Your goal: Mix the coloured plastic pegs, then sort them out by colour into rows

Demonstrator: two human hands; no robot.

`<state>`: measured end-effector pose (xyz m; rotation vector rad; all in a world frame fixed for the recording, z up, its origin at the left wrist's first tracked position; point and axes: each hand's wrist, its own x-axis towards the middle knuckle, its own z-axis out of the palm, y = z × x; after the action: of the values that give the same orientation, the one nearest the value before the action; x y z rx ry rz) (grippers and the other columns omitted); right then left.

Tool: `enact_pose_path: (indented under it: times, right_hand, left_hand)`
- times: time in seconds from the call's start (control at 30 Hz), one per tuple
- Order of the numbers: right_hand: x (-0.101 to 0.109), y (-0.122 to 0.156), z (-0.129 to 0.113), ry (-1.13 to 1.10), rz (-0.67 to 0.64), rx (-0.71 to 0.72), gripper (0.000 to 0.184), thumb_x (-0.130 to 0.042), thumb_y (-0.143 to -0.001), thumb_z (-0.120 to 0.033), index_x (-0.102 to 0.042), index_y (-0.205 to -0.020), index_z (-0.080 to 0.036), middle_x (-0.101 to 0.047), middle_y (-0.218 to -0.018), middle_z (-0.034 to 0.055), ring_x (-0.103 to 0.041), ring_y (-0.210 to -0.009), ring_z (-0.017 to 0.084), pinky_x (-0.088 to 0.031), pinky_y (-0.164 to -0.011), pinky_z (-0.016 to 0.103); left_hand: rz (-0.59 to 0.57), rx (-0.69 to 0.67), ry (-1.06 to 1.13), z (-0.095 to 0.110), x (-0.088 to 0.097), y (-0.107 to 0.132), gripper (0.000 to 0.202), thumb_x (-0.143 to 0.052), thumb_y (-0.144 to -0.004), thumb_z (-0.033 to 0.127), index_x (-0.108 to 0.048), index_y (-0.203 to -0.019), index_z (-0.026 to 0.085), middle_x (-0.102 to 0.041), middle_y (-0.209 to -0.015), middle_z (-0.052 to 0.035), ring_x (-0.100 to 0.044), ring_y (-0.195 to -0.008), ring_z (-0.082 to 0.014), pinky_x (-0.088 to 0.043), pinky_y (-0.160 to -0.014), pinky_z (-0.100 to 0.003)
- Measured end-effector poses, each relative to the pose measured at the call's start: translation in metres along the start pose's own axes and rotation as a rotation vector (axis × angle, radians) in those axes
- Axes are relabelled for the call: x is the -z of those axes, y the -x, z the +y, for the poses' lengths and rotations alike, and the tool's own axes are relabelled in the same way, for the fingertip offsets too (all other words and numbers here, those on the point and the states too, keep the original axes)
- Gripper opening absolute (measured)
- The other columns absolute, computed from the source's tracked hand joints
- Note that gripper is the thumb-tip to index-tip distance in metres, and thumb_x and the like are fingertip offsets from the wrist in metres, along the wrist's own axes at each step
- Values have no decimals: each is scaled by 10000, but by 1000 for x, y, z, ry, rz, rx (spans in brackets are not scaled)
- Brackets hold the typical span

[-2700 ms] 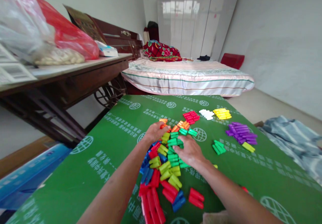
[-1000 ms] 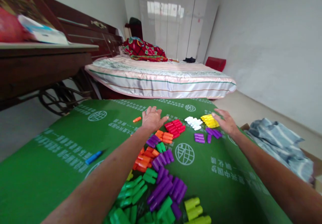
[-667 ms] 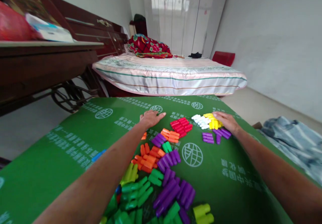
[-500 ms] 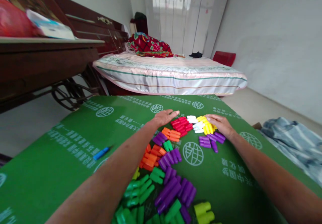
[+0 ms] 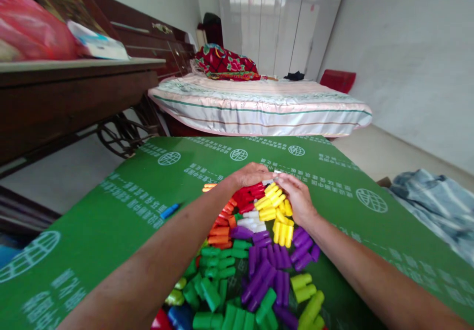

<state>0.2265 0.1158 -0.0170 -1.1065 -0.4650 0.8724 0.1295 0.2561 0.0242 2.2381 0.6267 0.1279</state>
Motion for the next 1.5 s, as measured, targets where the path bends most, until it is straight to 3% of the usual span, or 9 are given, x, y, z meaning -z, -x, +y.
enact_pose_path:
  times: [0.23, 0.5, 0.7, 0.83, 0.97, 1.07, 1.2, 1.33, 1.5]
  right_hand:
    - [-40, 28, -10, -67, 11, -87, 303, -756, -581, -334, -653, -836, -207, -702, -780, 9, -654, -730, 172, -456, -486, 214]
    - [-78, 74, -16, -5, -170, -141, 203, -703, -612, -301, -632, -756, -176, -704, -760, 30, -647, -691, 146, -489, -566, 235]
    - [-99, 110, -2, 72, -291, -147, 164, -670, -623, -279, -619, -749, -187, -699, -784, 21, -637, -713, 142, -497, -619, 252]
    - [-109, 133, 7, 164, -416, -40, 121, -643, -656, -271, -616, -757, -208, -684, -788, 6, -649, -754, 158, -524, -696, 294]
    - [-95, 137, -7, 394, -558, 192, 152, -574, -753, -292, -656, -862, -227, -688, -851, 22, -656, -795, 171, -524, -764, 325]
    - [-60, 113, -27, 800, -450, 470, 227, -569, -776, -301, -686, -958, -233, -682, -1005, 58, -639, -936, 201, -482, -867, 348]
    - [-10, 71, -31, 1357, -289, 253, 411, -689, -684, -419, -696, -1044, -219, -695, -1042, 110, -643, -942, 279, -482, -807, 382]
    - [4, 63, -10, 1302, -437, 236, 438, -714, -654, -415, -688, -1057, -245, -711, -1025, 58, -649, -929, 257, -476, -807, 357]
    - [-18, 82, 6, 907, -417, 161, 538, -756, -568, -320, -660, -1092, -245, -719, -931, 27, -663, -847, 233, -494, -768, 349]
  left_hand:
    - [105, 82, 439, 5, 9, 34, 504, -648, -642, 639, -651, -735, 144, -595, -645, 4, -526, -614, -118, -428, -592, -254]
    - [49, 136, 274, 16, 25, 89, 518, -611, -655, 662, -588, -602, 147, -518, -528, 14, -425, -512, -95, -318, -475, -231]
    - [-32, 156, 265, 13, 33, 147, 510, -566, -719, 650, -568, -605, 153, -495, -522, 21, -414, -521, -96, -327, -499, -230]
    - [-11, 166, 273, 13, 39, 183, 485, -569, -736, 625, -626, -679, 147, -558, -612, 9, -457, -595, -111, -365, -565, -236]
    - [-8, 234, 215, 13, 44, 210, 490, -570, -722, 635, -653, -725, 153, -577, -647, 9, -465, -612, -118, -356, -560, -235]
    - [17, 274, 148, 8, 42, 225, 491, -585, -690, 646, -651, -694, 160, -528, -571, 24, -420, -551, -105, -320, -510, -231]
    - [112, 234, 14, 3, 32, 237, 454, -577, -696, 621, -685, -732, 181, -597, -632, 15, -489, -610, -120, -375, -558, -221]
    - [283, 234, -195, 2, 22, 243, 429, -553, -727, 573, -702, -845, 188, -684, -836, -29, -594, -772, -175, -454, -710, -256]
    - [449, 313, -388, -14, 18, 252, 478, -494, -784, 518, -662, -1061, 167, -644, -1168, -119, -586, -1075, -246, -440, -939, -330]
